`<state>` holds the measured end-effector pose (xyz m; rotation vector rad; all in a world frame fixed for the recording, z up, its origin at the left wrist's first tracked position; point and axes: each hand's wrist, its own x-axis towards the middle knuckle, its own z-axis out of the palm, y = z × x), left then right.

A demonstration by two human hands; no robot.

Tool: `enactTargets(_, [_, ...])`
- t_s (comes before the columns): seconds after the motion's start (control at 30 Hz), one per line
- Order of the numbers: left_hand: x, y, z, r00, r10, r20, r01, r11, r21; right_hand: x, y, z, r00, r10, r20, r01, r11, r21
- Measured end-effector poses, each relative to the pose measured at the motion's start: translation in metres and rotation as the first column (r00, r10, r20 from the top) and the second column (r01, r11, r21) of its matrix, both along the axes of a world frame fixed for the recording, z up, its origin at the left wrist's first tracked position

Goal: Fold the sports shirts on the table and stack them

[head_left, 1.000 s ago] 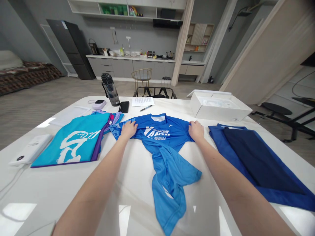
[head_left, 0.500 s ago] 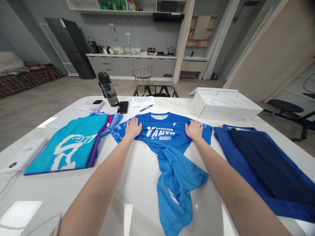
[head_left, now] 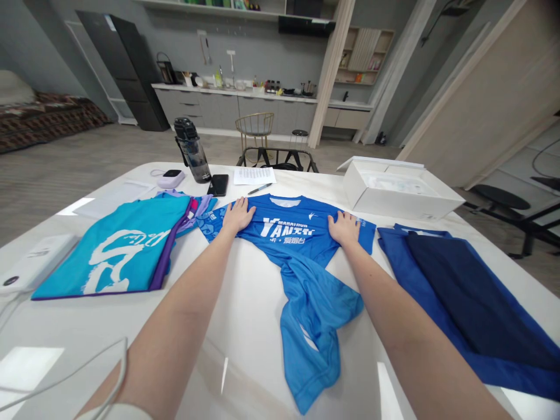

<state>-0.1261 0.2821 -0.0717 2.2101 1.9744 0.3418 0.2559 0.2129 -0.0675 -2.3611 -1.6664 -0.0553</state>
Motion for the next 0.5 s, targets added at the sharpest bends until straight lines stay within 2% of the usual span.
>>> enactTargets(0.13, [0.003, -0.023, 0.015, 0.998, -0.053, 0.018, 0.049, 0.98, 0.193, 0.0, -0.002, 0.002, 0.999, 0.038, -0.002, -0.038, 0.999, -0.005])
enactTargets(0.23, [0.009, -0.038, 0.025, 0.989, -0.134, -0.058, 0.142, 0.978, 0.152, 0.003, -0.006, 0.004, 0.997, 0.059, -0.042, -0.062, 0.994, -0.085])
enactTargets(0.33, [0.016, -0.051, 0.032, 0.989, -0.112, -0.098, 0.122, 0.988, 0.095, 0.007, -0.017, 0.009, 0.989, 0.104, -0.109, -0.121, 0.979, -0.163])
enactTargets(0.43, [0.022, -0.065, 0.036, 0.994, -0.063, -0.091, 0.067, 0.997, 0.04, -0.001, -0.036, 0.016, 0.981, 0.165, -0.103, -0.174, 0.981, -0.089])
enactTargets(0.5, [0.028, -0.08, 0.036, 0.995, -0.08, -0.059, 0.083, 0.995, 0.05, -0.016, -0.053, 0.021, 0.965, 0.256, -0.063, -0.257, 0.966, -0.008])
